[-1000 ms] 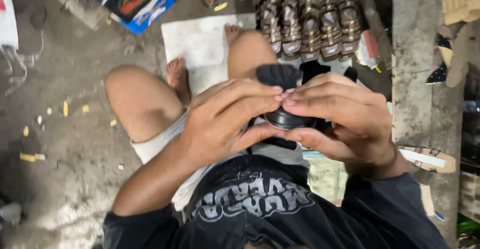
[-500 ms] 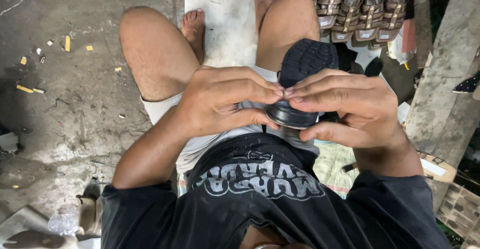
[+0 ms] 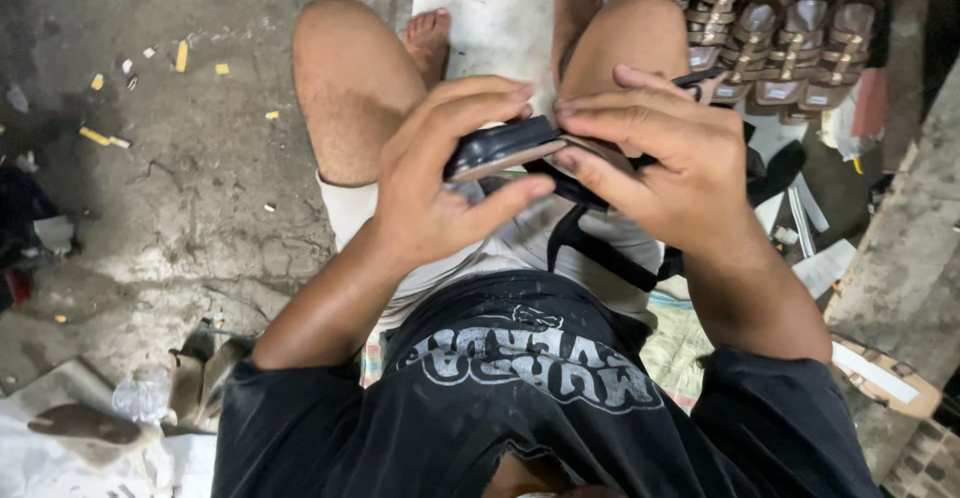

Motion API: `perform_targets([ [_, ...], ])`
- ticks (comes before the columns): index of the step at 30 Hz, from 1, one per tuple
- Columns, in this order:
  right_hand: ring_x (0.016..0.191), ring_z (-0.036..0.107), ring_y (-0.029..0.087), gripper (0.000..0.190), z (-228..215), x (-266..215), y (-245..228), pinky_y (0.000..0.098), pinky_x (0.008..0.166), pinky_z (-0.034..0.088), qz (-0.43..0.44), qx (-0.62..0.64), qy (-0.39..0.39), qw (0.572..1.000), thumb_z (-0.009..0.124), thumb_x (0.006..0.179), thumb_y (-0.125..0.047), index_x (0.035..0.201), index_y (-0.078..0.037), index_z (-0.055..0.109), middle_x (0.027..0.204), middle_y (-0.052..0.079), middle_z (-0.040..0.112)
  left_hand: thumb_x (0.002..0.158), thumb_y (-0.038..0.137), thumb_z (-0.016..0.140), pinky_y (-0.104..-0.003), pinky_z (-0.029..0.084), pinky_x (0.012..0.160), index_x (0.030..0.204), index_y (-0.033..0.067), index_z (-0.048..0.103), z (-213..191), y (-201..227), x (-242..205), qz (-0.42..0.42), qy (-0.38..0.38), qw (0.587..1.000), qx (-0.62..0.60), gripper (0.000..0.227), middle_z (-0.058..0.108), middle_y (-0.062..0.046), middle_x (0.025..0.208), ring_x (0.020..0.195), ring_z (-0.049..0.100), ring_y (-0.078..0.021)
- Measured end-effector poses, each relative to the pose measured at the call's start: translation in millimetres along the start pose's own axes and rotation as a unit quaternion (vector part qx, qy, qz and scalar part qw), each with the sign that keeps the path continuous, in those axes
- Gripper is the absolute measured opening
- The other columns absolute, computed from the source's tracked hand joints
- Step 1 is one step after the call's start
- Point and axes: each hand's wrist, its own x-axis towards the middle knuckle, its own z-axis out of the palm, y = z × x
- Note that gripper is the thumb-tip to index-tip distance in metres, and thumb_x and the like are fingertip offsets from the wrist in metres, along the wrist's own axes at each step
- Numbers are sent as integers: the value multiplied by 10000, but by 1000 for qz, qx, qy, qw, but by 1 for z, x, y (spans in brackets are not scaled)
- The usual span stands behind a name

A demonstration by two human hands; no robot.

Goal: The person sits on the floor and assembles a beige strappy sandal by attaching a black rubber sole to the upper using a handheld heat tool. They repeatedly press the sole onto the sandal, adjust the straps, and inspect the fit before placing the finished sandal aside.

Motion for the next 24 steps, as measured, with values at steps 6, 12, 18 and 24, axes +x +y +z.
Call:
perform_targets([
  [6,1051,763,209,205,4,7,1,400,1076,541,-23,-1,-3,1000,848,988,-150,1126,-34,752,1127,84,769,937,131,897,-279,633,1004,1258,26,634,11,-1,-2,-74,18,996,-55,428,735,-131,1282,1163,749,-205],
  [12,957,754,210,148,4,7,-7,344,948,537,-9,0,-4,1000,832,984,-116,1063,-43,730,1060,79,767,912,98,900,-280,648,938,1152,16,672,12,-6,-1,-54,12,997,-57,340,755,-135,1181,1093,768,-210],
  [18,951,758,198,142,6,3,-13,331,936,527,-4,11,-8,1000,821,970,-106,1044,-49,715,1071,74,766,880,48,881,-320,667,868,1019,-10,687,18,-10,7,32,44,997,-61,245,766,-157,1025,1009,788,-246],
  [24,997,754,208,150,8,3,-21,330,948,528,5,0,-4,1000,834,952,-127,1015,-53,719,1083,74,764,893,51,775,-349,672,839,992,-42,702,13,-19,9,97,32,992,-68,154,766,-180,979,958,793,-278],
])
